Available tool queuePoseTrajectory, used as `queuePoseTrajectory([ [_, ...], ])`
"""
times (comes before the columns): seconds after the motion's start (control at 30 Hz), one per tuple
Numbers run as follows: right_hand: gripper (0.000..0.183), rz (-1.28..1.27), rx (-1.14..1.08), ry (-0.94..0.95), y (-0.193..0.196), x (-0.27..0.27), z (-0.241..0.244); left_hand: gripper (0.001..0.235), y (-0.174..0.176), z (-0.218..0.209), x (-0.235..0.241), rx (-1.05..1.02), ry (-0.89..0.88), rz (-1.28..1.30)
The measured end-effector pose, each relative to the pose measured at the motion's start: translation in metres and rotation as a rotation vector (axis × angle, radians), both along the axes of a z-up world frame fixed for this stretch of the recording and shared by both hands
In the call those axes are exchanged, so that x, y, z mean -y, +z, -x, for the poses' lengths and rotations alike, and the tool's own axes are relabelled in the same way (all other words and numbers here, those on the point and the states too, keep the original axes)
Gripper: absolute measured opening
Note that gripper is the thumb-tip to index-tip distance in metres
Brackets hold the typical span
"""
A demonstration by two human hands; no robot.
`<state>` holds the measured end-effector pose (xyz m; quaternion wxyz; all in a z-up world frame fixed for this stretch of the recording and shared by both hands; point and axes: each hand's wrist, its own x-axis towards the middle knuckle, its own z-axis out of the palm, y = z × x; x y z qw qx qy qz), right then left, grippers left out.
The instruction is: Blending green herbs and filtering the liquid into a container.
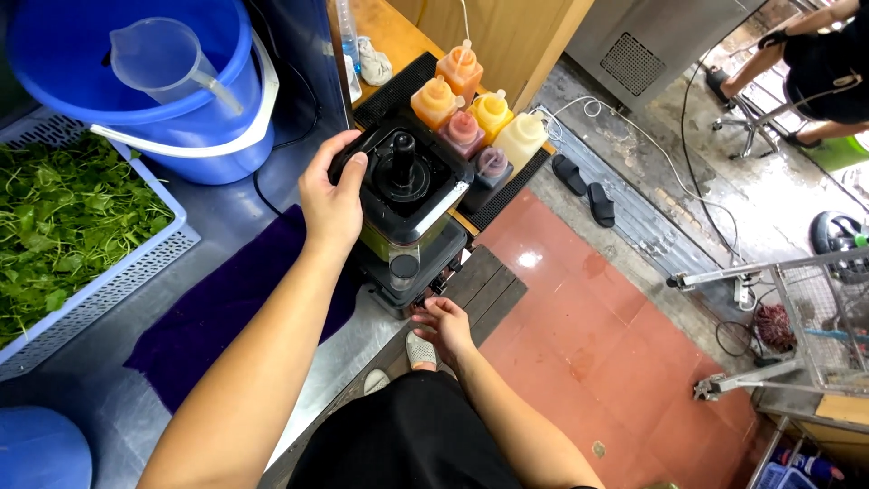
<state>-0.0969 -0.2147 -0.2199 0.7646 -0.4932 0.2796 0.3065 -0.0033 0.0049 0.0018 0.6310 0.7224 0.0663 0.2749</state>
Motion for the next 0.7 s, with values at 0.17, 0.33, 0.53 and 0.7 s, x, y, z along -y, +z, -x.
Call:
queuePoseTrajectory([
  [0.17, 0.02, 0.098, 0.065, 0.086, -0.01, 0.001, 0.0, 0.027, 0.001, 0.003, 0.001, -0.012, 0.014, 0.007],
  [0.33, 0.021, 0.198, 0.12, 0.176, -0.013, 0.0, -0.005, 0.026, -0.001, 0.0, 0.001, 0.012, 0.011, 0.013],
  [0.53, 0.024, 0.225, 0.128, 0.301, -0.013, 0.006, -0.013, 0.027, 0.004, 0.002, 0.004, -0.035, 0.032, 0.016],
  [0.7, 0.023, 0.136, 0.095, 0.361, -0.014, 0.018, -0.019, 0.026, 0.004, 0.002, 0.005, -0.046, 0.039, 0.045],
])
